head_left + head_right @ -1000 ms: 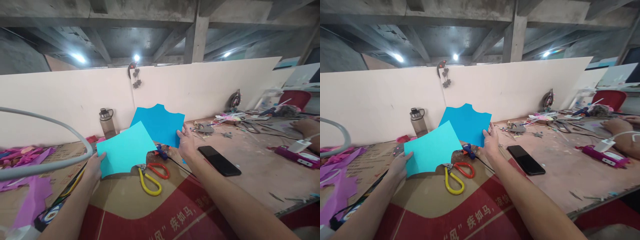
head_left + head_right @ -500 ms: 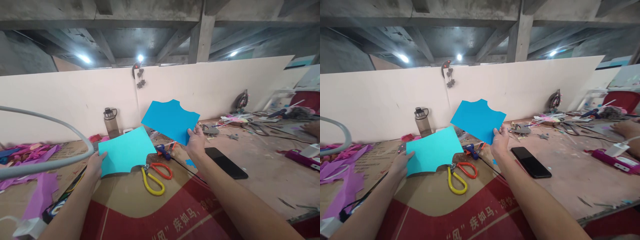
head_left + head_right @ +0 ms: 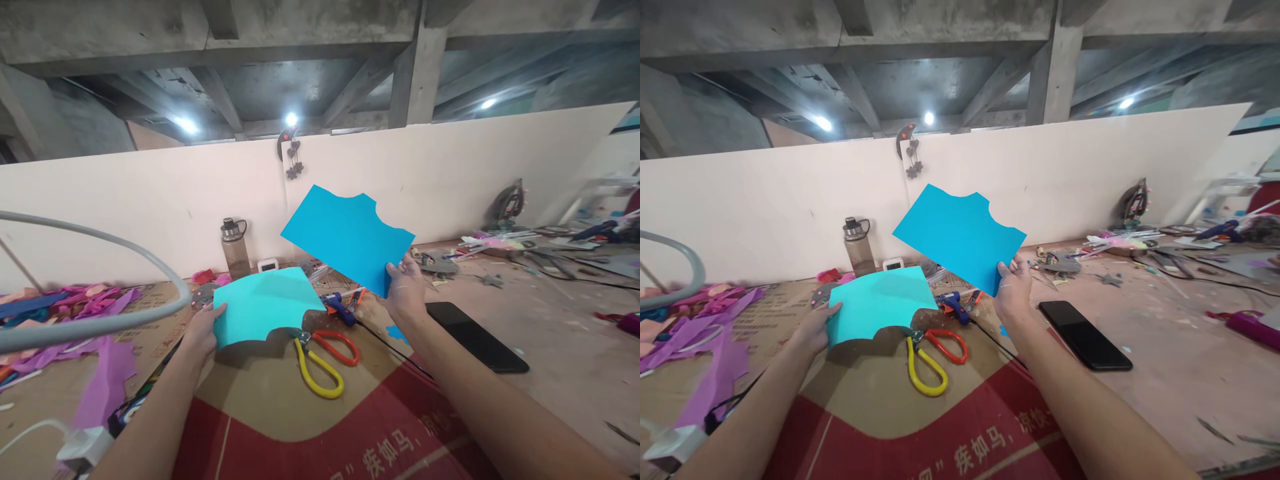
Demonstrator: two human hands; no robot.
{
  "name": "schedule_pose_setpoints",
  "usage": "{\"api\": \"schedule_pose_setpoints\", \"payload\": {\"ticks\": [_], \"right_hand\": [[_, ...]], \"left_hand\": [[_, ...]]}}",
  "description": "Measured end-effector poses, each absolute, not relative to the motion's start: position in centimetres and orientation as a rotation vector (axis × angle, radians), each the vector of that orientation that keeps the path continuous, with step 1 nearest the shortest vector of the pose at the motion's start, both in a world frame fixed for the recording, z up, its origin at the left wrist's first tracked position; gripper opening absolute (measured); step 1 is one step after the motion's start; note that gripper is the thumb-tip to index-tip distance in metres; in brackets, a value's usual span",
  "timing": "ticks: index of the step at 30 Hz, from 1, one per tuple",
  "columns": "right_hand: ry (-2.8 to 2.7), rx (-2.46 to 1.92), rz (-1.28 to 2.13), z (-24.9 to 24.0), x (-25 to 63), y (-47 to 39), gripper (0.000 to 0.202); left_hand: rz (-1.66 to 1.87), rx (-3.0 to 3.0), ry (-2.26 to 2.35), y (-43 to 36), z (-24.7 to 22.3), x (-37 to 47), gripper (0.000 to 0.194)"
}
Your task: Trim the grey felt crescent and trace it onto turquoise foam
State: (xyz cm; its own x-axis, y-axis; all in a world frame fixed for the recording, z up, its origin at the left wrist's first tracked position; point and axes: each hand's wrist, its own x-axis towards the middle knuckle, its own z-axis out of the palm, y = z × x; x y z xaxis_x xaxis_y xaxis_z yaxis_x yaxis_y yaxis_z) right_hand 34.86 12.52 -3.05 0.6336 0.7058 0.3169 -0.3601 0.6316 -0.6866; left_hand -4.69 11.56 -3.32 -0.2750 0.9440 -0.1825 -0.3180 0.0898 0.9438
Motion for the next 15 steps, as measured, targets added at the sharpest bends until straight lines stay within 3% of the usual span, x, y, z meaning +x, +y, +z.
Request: {"api": "schedule_pose_setpoints", "payload": {"ticks": [6,10,13,15], "right_hand": [[-0.635,-0.651,0.716,-3.4,34.2,12.2,0.038],[-0.643,-0.680,0.748,-3.5,33.7,12.0,0.040],[-0.688,-0.691,0.747,-3.4,33.4,11.8,0.040],[-0.721,-0.710,0.747,-3.3,33.1,11.6,0.041]], "left_hand": [[1.317,0.908,1.422,11.9,-4.3,-5.2,0.015],[1.148,1.233,1.778,12.0,-4.5,-5.7,0.015],[1.395,1.542,2.008,11.6,-3.4,-4.9,0.028],[1.617,1.618,1.895,10.9,-2.3,-3.6,0.042]]}}
